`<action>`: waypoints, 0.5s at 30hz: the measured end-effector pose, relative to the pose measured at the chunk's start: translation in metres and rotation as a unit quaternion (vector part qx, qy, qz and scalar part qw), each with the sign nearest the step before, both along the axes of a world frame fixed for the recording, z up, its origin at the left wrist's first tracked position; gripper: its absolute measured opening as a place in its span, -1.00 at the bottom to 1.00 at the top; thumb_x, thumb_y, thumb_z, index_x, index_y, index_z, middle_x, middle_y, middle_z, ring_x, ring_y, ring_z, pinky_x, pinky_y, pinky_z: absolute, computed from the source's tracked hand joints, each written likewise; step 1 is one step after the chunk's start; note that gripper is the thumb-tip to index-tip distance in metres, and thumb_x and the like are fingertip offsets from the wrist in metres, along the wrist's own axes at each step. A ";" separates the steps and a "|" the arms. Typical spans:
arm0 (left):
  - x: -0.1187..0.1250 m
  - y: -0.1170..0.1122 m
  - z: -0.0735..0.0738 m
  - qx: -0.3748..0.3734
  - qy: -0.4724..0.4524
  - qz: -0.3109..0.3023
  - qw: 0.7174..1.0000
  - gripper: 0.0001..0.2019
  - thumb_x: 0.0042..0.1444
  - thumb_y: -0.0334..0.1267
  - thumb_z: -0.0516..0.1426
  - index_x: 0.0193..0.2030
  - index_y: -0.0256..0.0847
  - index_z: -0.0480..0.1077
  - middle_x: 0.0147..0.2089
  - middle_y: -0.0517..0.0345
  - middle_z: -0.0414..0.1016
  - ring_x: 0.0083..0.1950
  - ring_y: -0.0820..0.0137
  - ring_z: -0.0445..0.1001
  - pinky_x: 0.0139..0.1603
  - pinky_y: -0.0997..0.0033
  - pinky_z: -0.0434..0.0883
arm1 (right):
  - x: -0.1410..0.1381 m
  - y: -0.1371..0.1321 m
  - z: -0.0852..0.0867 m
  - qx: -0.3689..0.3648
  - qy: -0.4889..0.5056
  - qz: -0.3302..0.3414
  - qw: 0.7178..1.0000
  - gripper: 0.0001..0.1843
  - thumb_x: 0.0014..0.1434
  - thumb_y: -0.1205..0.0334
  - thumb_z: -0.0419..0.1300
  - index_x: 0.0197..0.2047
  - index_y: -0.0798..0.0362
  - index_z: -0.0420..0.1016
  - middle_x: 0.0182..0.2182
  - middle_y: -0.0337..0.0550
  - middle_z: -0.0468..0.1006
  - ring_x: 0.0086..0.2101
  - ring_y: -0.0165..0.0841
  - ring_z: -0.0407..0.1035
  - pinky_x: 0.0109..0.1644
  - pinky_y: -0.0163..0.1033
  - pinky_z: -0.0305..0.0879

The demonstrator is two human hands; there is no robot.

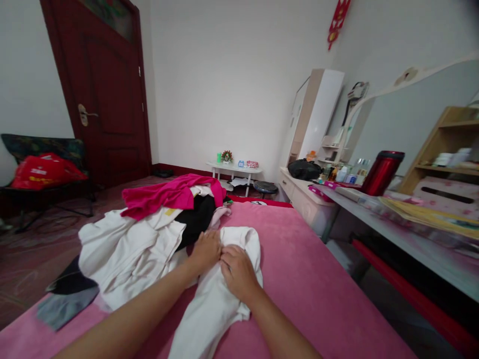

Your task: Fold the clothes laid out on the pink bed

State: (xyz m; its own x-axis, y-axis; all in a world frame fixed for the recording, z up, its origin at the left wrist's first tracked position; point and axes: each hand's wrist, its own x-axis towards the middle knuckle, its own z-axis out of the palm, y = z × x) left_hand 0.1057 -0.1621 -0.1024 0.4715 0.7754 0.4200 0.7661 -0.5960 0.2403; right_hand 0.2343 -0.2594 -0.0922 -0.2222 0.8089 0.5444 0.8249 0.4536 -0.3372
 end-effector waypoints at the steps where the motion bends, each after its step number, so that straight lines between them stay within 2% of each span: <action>1: 0.005 -0.003 -0.007 -0.010 -0.018 0.001 1.000 -0.56 0.16 -0.30 -0.06 0.17 -0.32 0.29 0.19 -0.18 0.34 0.28 0.15 0.22 0.28 0.05 0.08 | 0.000 -0.001 -0.001 0.008 0.004 -0.011 1.000 -0.83 0.17 0.43 0.09 -0.32 0.04 0.49 -0.26 -0.15 0.49 -0.14 -0.30 0.31 0.06 -0.17 0.19; 3: 0.008 -0.006 -0.016 -0.007 -0.043 0.013 0.999 -0.56 0.19 -0.30 -0.09 0.19 -0.34 0.25 0.17 -0.18 0.34 0.24 0.19 0.26 0.24 0.12 0.16 | -0.002 -0.002 -0.002 0.032 0.015 -0.035 0.999 -0.78 0.19 0.44 0.05 -0.35 0.04 0.48 -0.23 -0.12 0.49 -0.13 -0.30 0.31 0.05 -0.17 0.19; 5: 0.007 -0.005 -0.020 -0.002 -0.069 0.011 0.998 -0.57 0.19 -0.27 -0.06 0.18 -0.34 0.23 0.17 -0.18 0.33 0.24 0.18 0.25 0.24 0.14 0.16 | -0.002 -0.004 -0.002 0.066 0.030 -0.070 0.995 -0.77 0.18 0.44 0.03 -0.33 0.03 0.49 -0.10 -0.09 0.46 -0.04 -0.26 0.28 0.10 -0.13 0.16; 7: 0.003 -0.005 -0.021 0.001 -0.093 0.000 0.996 -0.57 0.18 -0.26 -0.03 0.17 -0.32 0.24 0.15 -0.16 0.34 0.22 0.18 0.26 0.25 0.15 0.16 | 0.003 -0.003 -0.003 0.104 0.059 -0.121 0.985 -0.79 0.16 0.39 0.06 -0.23 0.01 0.50 0.05 -0.05 0.38 0.07 -0.19 0.20 0.17 -0.05 0.09; 9: -0.001 -0.005 -0.021 0.000 -0.115 -0.010 0.993 -0.57 0.17 -0.25 -0.01 0.17 -0.32 0.24 0.14 -0.14 0.34 0.21 0.19 0.27 0.26 0.17 0.15 | 0.016 0.001 -0.008 0.137 0.132 -0.180 0.965 -0.75 0.15 0.29 0.08 -0.10 0.02 0.47 0.13 -0.01 0.31 0.13 -0.11 0.14 0.22 0.04 0.02; 11: -0.004 -0.005 -0.022 -0.005 -0.135 -0.019 0.991 -0.55 0.15 -0.24 0.02 0.18 -0.31 0.25 0.14 -0.14 0.34 0.20 0.19 0.28 0.26 0.18 0.16 | 0.036 0.007 -0.016 0.152 0.248 -0.228 0.929 -0.67 0.17 0.17 0.04 -0.03 0.06 0.42 0.12 0.06 0.32 0.15 -0.07 0.12 0.23 0.09 -0.01; 13: -0.005 -0.006 -0.023 -0.011 -0.151 -0.027 0.988 -0.55 0.12 -0.24 0.05 0.17 -0.30 0.26 0.13 -0.13 0.35 0.19 0.18 0.29 0.24 0.19 0.19 | 0.060 0.013 -0.027 0.129 0.339 -0.230 0.903 -0.64 0.17 0.11 -0.01 -0.04 0.05 0.41 0.01 0.07 0.42 0.11 -0.05 0.19 0.20 0.09 0.06; 15: -0.006 -0.006 -0.024 -0.018 -0.165 -0.033 0.986 -0.55 0.11 -0.23 0.07 0.16 -0.28 0.28 0.12 -0.13 0.36 0.18 0.17 0.30 0.23 0.18 0.21 | 0.080 0.016 -0.037 0.074 0.364 -0.175 0.912 -0.66 0.14 0.09 -0.01 -0.09 -0.02 0.43 -0.16 0.00 0.52 0.01 -0.06 0.31 0.09 0.05 0.21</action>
